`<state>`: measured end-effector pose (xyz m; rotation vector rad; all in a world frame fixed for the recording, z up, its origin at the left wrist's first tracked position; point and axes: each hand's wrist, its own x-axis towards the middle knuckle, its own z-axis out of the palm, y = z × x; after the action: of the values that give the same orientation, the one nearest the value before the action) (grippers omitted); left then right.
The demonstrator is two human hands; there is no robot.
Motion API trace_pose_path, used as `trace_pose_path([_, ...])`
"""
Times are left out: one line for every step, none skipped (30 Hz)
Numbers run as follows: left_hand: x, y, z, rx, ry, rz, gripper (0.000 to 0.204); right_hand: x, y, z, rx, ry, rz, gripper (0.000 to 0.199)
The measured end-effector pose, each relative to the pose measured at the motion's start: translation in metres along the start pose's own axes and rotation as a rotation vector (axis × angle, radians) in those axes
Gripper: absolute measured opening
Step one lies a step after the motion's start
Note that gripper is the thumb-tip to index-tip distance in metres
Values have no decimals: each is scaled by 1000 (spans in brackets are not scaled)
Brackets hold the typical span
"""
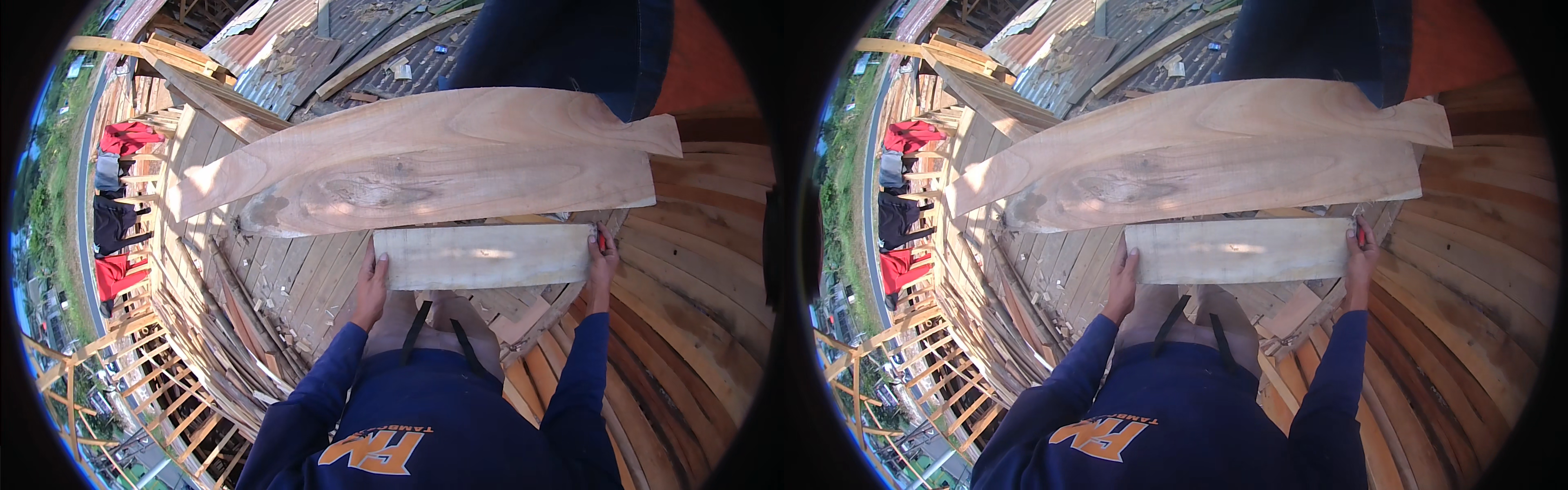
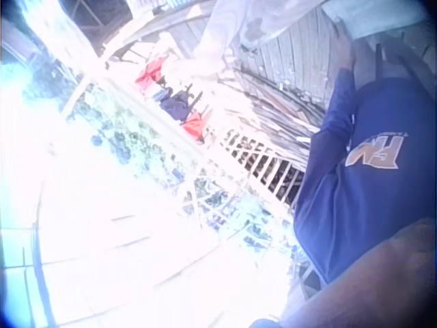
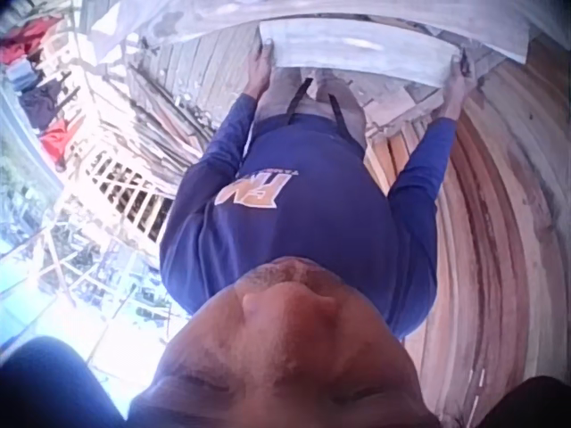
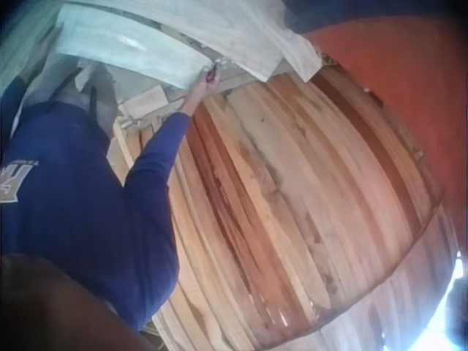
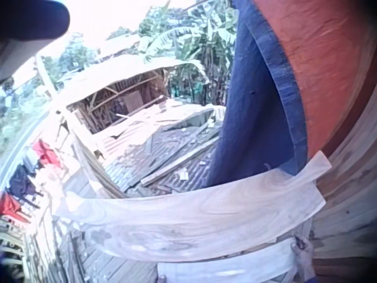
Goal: The person marks a wood plank with a pencil and kemudian stacks it with other planks on a construction site.
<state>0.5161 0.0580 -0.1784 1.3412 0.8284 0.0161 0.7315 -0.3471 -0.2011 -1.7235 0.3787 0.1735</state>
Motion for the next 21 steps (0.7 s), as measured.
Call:
trace_pose_path([1, 1, 0, 16, -3, -5, 57, 0, -1, 0, 7, 0, -3, 38])
trace_pose_path([3, 0, -1, 30, -10, 16, 57, 1, -1, 1, 14, -1, -6, 38])
trace_pose_path([5, -3, -3, 42, -17, 39, 56, 2, -1, 0, 20, -2, -11, 38])
trace_pose_path([7, -6, -4, 55, -24, 62, 56, 3, 1, -1, 25, -3, -15, 38])
trace_pose_path([7, -9, -3, 51, -2, 53, 56, 5, 1, -2, 30, -4, -19, 39])
trace_pose_path([6, -12, 0, 44, 21, 43, 56, 6, 1, -2, 7, 11, -17, 39])
trace_pose_path([5, -13, 2, 37, 45, 33, 55, 8, 0, -1, -16, 26, -15, 39])
trace_pose_path([5, -14, 3, 28, 45, 37, 55, 9, -1, 0, -39, 41, -13, 39])
trace_pose_path([4, -9, 4, 22, 45, 41, 55, 10, 0, 0, -29, 47, -2, 39])
trace_pose_path([4, -6, 4, 16, 46, 45, 55, 11, 0, 0, -19, 54, 10, 39])
trace_pose_path([5, -6, 4, -3, 44, 31, 54, 11, 1, 1, -8, 61, 22, 38])
trace_pose_path([6, -6, 4, -23, 41, 17, 54, 11, -1, 3, -1, 71, 17, 38])
trace_pose_path([6, -6, 4, -42, 37, 3, 54, 11, -3, 6, 7, 82, 13, 38])
trace_pose_path([5, -7, 3, -32, 48, 15, 54, 10, -4, 8, 14, 93, 8, 38])
trace_pose_path([5, -9, 3, -25, 54, 26, 54, 11, -4, 6, -3, 87, 4, 37])
trace_pose_path([6, -11, 3, -18, 60, 37, 55, 11, -1, 5, -21, 83, 0, 37])
trace_pose_path([6, -13, 2, -28, 55, 30, 55, 12, 0, 4, -38, 79, -4, 36])
trace_pose_path([6, -14, 1, -38, 49, 22, 55, 12, -1, 3, -34, 77, 1, 36])
trace_pose_path([7, -14, 0, -47, 41, 14, 55, 11, -1, 3, -30, 76, 7, 36])
trace_pose_path([6, -14, -1, -32, 50, 8, 55, 10, -1, 4, -25, 76, 13, 36])
trace_pose_path([5, -11, -1, -19, 53, 1, 55, 9, -2, 5, -7, 63, 22, 36])
